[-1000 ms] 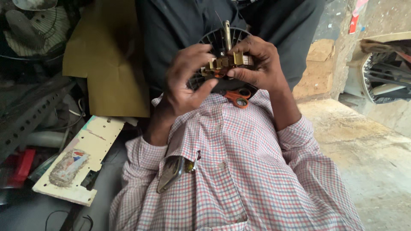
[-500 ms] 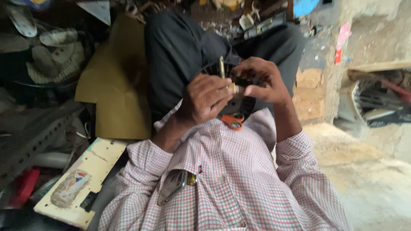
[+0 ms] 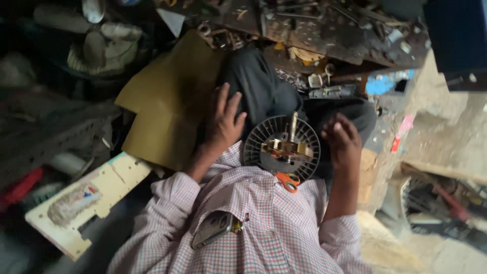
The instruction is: The person sits on the floor and winds copper wire around the slots of a fan motor rotor. They then cut a strip of yellow insulating tape and apply it to the rotor. The person continues winding wire and adjusting the rotor by hand.
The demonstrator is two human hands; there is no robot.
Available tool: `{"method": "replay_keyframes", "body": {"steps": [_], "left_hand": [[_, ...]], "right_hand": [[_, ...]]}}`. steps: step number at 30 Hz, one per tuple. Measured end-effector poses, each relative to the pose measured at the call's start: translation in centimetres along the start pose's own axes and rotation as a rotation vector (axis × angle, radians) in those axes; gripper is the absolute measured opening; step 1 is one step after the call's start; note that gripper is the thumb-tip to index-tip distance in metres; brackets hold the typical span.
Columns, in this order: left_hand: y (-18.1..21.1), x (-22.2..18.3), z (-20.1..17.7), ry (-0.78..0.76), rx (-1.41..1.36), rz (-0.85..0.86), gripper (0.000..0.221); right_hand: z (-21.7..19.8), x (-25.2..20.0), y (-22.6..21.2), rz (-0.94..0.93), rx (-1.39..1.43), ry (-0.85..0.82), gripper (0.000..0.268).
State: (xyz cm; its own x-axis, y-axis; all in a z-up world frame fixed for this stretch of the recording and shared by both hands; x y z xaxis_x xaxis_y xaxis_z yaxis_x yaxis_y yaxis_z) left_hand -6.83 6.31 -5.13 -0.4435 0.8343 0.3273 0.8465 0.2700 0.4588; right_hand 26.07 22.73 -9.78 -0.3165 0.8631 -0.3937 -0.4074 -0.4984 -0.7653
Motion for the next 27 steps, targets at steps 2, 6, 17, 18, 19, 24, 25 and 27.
{"method": "replay_keyframes", "body": {"steps": [2,6,17,18,19,24,25,27], "left_hand": [[-0.4,-0.6,0.6,0.002,0.010,-0.007,0.046],[0.4,0.6,-1.8,-0.068,-0.291,-0.198,0.030],[11.2,1.1,-17.4,-0.043,-0.787,0.432,0.016],[11.4,1.5,-17.8,-0.030,-0.792,0.445,0.016],[11.4,2.4,-18.3,-0.021,-0.800,0.473,0.016],[13.5,6.1,-20.4,-0.047,-0.919,0.531,0.015],[13.6,6.6,-20.4,-0.044,-0.938,0.546,0.015],[12.8,6.4,-19.7,0.007,-0.929,0.529,0.016]], "right_hand": [[-0.9,-0.5,1.1,0.001,-0.086,0.035,0.035],[-2.0,-0.8,0.9,-0.184,-0.289,0.012,0.033],[-6.8,-1.8,-0.3,-0.330,-0.456,-0.077,0.024],[-6.8,-1.1,-0.1,-0.332,-0.462,-0.081,0.024],[-6.5,-0.3,0.4,-0.349,-0.460,-0.076,0.025],[-7.0,-1.8,0.5,-0.362,-0.568,-0.093,0.025],[-6.6,-2.3,0.5,-0.355,-0.567,-0.097,0.025],[-4.7,-2.9,-0.8,-0.513,-0.655,-0.128,0.026]]}}
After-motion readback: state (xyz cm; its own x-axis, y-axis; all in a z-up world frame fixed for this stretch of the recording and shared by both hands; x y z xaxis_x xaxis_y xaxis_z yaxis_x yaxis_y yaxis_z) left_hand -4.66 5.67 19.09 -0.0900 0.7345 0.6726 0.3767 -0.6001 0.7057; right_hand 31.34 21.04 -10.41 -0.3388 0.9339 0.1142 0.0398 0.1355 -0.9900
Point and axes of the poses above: each hand's wrist, its own x-axis towards the middle knuckle, its own z-axis out of the palm, y = z × x, the point moved 4 cm from there along x, towards the middle knuckle, and after that the axes turned 15 degrees about x, right-handed, at the moved point
